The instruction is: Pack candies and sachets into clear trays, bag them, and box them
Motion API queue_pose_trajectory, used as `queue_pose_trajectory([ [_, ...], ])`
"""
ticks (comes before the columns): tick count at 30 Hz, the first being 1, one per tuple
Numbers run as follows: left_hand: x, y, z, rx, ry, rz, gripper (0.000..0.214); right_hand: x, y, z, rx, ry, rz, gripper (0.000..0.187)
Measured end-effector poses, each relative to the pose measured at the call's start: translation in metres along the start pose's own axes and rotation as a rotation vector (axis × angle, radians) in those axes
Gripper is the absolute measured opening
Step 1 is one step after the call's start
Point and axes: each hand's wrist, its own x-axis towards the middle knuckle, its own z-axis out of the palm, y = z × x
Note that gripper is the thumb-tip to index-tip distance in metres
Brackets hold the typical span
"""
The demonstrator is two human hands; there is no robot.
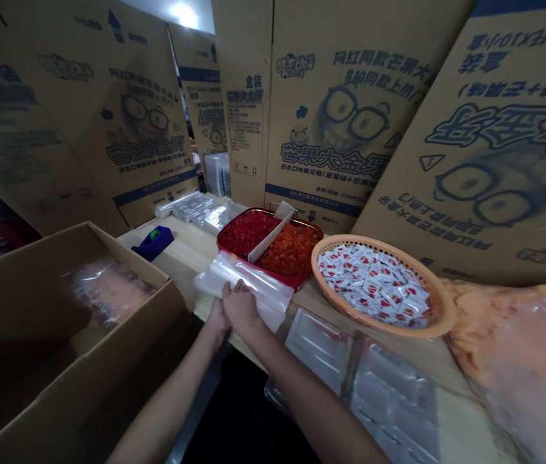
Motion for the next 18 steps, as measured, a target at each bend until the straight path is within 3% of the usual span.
queue_pose_trajectory([
  [5, 0.005, 0.009, 0.002, 0.027, 0.055, -0.034, 0.046, 0.010, 0.025, -0.011, 0.019, 0.031, -0.005, 0.037],
  [11, 0.009, 0.014, 0.001, 0.110, 0.282, -0.003, 0.028, 0.010, 0.026, -0.005, -0.018, 0.012, 0.014, 0.043],
  [15, -0.011, 0.009, -0.001, 0.079, 0.360, 0.106, 0.022, 0.004, 0.008, 0.012, -0.044, 0.004, 0.072, 0.047],
  [18, -0.041, -0.006, -0.005, 0.060, 0.408, 0.215, 0.043, -0.001, -0.004, 0.022, -0.052, -0.009, 0.099, 0.048],
])
